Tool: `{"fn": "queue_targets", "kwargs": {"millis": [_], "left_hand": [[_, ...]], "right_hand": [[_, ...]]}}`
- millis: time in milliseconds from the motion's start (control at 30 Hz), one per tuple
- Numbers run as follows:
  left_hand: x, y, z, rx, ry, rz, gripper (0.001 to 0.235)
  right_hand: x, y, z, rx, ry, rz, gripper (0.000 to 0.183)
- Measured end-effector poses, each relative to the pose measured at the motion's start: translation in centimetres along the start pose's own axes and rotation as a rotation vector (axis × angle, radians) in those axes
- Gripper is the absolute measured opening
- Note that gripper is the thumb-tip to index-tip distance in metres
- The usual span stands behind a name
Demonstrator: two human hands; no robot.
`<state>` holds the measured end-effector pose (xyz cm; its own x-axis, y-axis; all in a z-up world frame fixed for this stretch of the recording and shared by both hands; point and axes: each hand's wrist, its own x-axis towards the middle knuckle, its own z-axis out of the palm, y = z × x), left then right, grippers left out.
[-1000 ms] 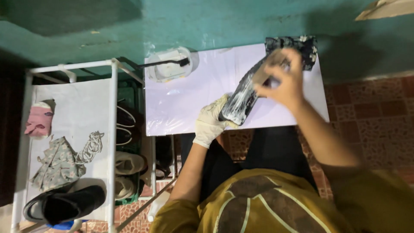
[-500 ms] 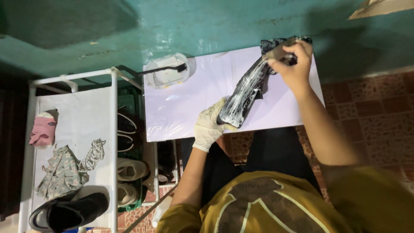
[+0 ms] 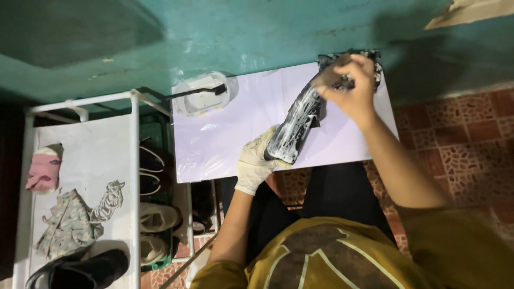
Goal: The person cleans a black shoe by applying a white substance from a container using a brush. They then scrub the shoe with the brush and wipe it with a cloth. The person handles the shoe, brush, and cloth while working at a table.
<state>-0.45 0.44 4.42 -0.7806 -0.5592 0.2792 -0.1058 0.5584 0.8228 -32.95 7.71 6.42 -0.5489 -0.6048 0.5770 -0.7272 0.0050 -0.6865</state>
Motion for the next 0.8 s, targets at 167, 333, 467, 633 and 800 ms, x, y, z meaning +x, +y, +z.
{"fn": "queue_targets", "kwargs": {"millis": [167,333,467,633,800], "left_hand": [[0.1,0.5,-0.3,0.021,-0.005,0.087,0.101],[0.1,0.4,-0.2,-0.024,-0.011,0.015,0.104],[-0.2,0.6,-0.2,-0.01,-0.019,-0.014,0.107],[-0.2,0.8,-0.3,-0.008,0.013,0.088,0.102],[-0.8,0.2,0.0,0.007,-0.02,-0.002,0.106]], "right_hand": [[0.8,1.8,-0.5,-0.011,-0.061,-0.012,0.038],[-0.3,-1.6,-0.7,0.016,-0.108,-0.149,0.042],[-0.4,-0.9,-0.9,0.004,-0.112,-0.255,0.043],[-0.2,-0.5,-0.4,-0.004,-0.075,-0.144,0.042],[0.0,-0.1,-0.6,0.005,-0.146,-0.271,0.045]]}}
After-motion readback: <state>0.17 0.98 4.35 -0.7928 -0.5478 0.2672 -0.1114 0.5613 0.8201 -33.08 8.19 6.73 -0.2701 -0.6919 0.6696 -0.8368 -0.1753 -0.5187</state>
